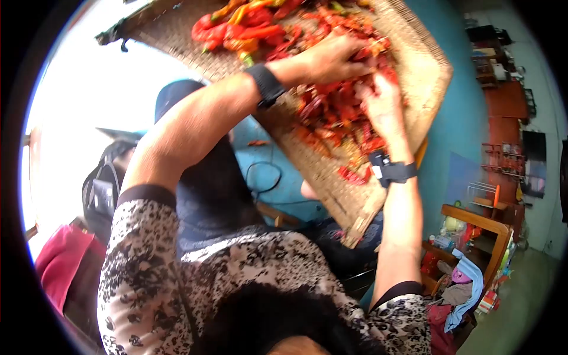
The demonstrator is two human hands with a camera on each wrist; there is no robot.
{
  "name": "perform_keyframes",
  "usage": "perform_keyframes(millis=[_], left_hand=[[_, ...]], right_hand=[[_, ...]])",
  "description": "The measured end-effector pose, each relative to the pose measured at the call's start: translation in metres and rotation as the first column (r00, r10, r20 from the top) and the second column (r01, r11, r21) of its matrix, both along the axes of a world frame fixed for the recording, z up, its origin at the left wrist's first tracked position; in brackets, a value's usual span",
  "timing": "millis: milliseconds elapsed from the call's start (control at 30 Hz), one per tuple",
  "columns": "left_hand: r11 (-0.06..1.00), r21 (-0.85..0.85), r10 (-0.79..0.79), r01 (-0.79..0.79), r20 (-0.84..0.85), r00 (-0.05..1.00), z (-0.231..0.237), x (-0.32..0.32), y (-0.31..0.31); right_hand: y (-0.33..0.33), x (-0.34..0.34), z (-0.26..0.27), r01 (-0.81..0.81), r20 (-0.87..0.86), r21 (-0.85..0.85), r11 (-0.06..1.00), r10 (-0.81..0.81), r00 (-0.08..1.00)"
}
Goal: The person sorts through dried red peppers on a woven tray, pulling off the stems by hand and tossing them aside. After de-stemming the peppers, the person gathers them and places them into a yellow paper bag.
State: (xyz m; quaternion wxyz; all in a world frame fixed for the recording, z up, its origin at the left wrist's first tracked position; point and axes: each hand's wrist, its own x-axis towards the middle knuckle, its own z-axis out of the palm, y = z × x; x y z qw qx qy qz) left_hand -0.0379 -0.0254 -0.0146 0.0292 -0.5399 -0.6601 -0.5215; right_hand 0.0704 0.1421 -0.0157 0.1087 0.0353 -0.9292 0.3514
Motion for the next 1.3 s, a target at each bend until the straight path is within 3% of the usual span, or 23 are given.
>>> perform_keyframes(millis=[67, 167, 267, 400, 500, 533, 567, 633, 667, 733, 767, 800, 833, 867, 900, 933, 967, 1000, 1033, 1067, 1133, 1233, 1300], left_hand=[[0.986, -0.163, 0.042, -0.028, 0.084, 0.996, 0.013, 0.006, -0.009], [0.976, -0.205, 0.105, -0.079, 0.12, 0.987, 0.009, -0.001, -0.014], [0.973, -0.095, 0.199, -0.21, -0.113, 0.974, -0.001, -0.004, -0.017], [0.932, -0.021, 0.333, -0.361, -0.343, 0.878, 0.002, 0.011, -0.029], [0.966, -0.008, 0.258, -0.26, -0.101, 0.961, 0.026, 0.041, -0.047], [0.959, 0.047, 0.282, -0.279, -0.116, 0.952, 0.03, 0.052, -0.049], [0.983, 0.028, 0.183, -0.181, -0.086, 0.979, 0.042, 0.067, -0.058], [1.0, -0.008, 0.008, -0.008, -0.086, 0.996, 0.048, 0.099, -0.073], [0.99, -0.031, -0.135, 0.135, -0.027, 0.99, 0.038, 0.113, -0.077], [0.834, -0.416, -0.367, 0.362, 0.07, 0.927, 0.014, 0.136, -0.089], [0.623, -0.655, -0.457, 0.427, 0.137, 0.879, 0.012, 0.142, -0.091], [0.302, -0.872, -0.477, 0.384, 0.21, 0.853, 0.001, 0.148, -0.091], [0.122, -0.936, -0.463, 0.33, 0.24, 0.853, -0.014, 0.15, -0.091], [0.164, -0.951, -0.446, 0.262, 0.165, 0.88, -0.037, 0.154, -0.091], [0.21, -0.943, -0.418, 0.259, 0.153, 0.896, -0.075, 0.15, -0.089], [0.29, -0.928, -0.41, 0.234, 0.1, 0.907, -0.119, 0.144, -0.091], [0.346, -0.922, -0.344, 0.174, 0.048, 0.938, -0.155, 0.136, -0.087], [0.38, -0.92, -0.259, 0.097, -0.005, 0.966, -0.182, 0.127, -0.083], [0.397, -0.918, -0.179, 0.027, -0.049, 0.983, -0.207, 0.119, -0.079], [0.398, -0.917, -0.1, -0.033, -0.079, 0.992, -0.227, 0.112, -0.077], [0.356, -0.927, 0.043, -0.116, -0.108, 0.993, -0.262, 0.104, -0.078], [0.236, -0.961, 0.187, -0.143, -0.099, 0.977, -0.298, 0.109, -0.091], [0.179, -0.974, 0.237, -0.136, -0.091, 0.967, -0.312, 0.118, -0.093]], right_hand=[[-0.005, 0.015, 0.012, 0.101, -0.001, -0.15, 0.984, -0.102, 0.995], [-0.002, 0.032, 0.047, 0.17, 0.173, -0.175, 0.97, -0.14, 0.975], [0.017, 0.047, 0.056, 0.206, 0.006, -0.114, 0.972, -0.207, 0.978], [0.061, 0.069, 0.044, 0.376, -0.058, -0.252, 0.892, -0.402, 0.914], [0.105, 0.085, 0.028, 0.511, -0.151, -0.342, 0.789, -0.583, 0.798], [0.123, 0.087, 0.018, 0.532, -0.224, -0.332, 0.779, -0.613, 0.758], [0.157, 0.095, 0.006, 0.621, -0.254, -0.165, 0.766, -0.642, 0.724], [0.179, 0.107, -0.006, 0.839, -0.266, 0.061, 0.541, -0.801, 0.536], [0.185, 0.113, -0.008, 0.839, -0.269, 0.24, 0.488, -0.797, 0.54], [0.178, 0.117, -0.014, 0.859, -0.536, 0.483, 0.171, -0.718, 0.444], [0.17, 0.115, -0.007, 0.86, -0.538, 0.482, 0.167, -0.718, 0.441], [0.154, 0.111, 0.008, 0.823, -0.529, 0.425, 0.377, -0.634, 0.564], [0.137, 0.107, 0.021, 0.735, -0.528, 0.365, 0.571, -0.524, 0.669], [0.12, 0.101, 0.028, 0.558, -0.398, 0.326, 0.763, -0.424, 0.813], [0.099, 0.097, 0.031, 0.399, -0.145, 0.225, 0.889, -0.375, 0.916], [0.066, 0.097, 0.047, 0.138, 0.086, 0.232, 0.963, -0.161, 0.983], [0.045, 0.099, 0.047, -0.095, 0.256, 0.092, 0.991, 0.068, 0.964], [0.033, 0.099, 0.043, -0.223, 0.408, 0.162, 0.961, 0.14, 0.902], [0.028, 0.104, 0.029, -0.289, 0.322, 0.256, 0.923, 0.2, 0.925], [0.026, 0.104, 0.025, -0.273, 0.293, 0.445, 0.853, 0.149, 0.944], [0.025, 0.104, 0.015, -0.195, 0.236, 0.57, 0.798, 0.069, 0.969], [0.028, 0.094, 0.012, -0.103, 0.162, 0.558, 0.823, 0.014, 0.987], [0.031, 0.093, 0.017, -0.052, 0.219, 0.447, 0.893, -0.053, 0.974]])
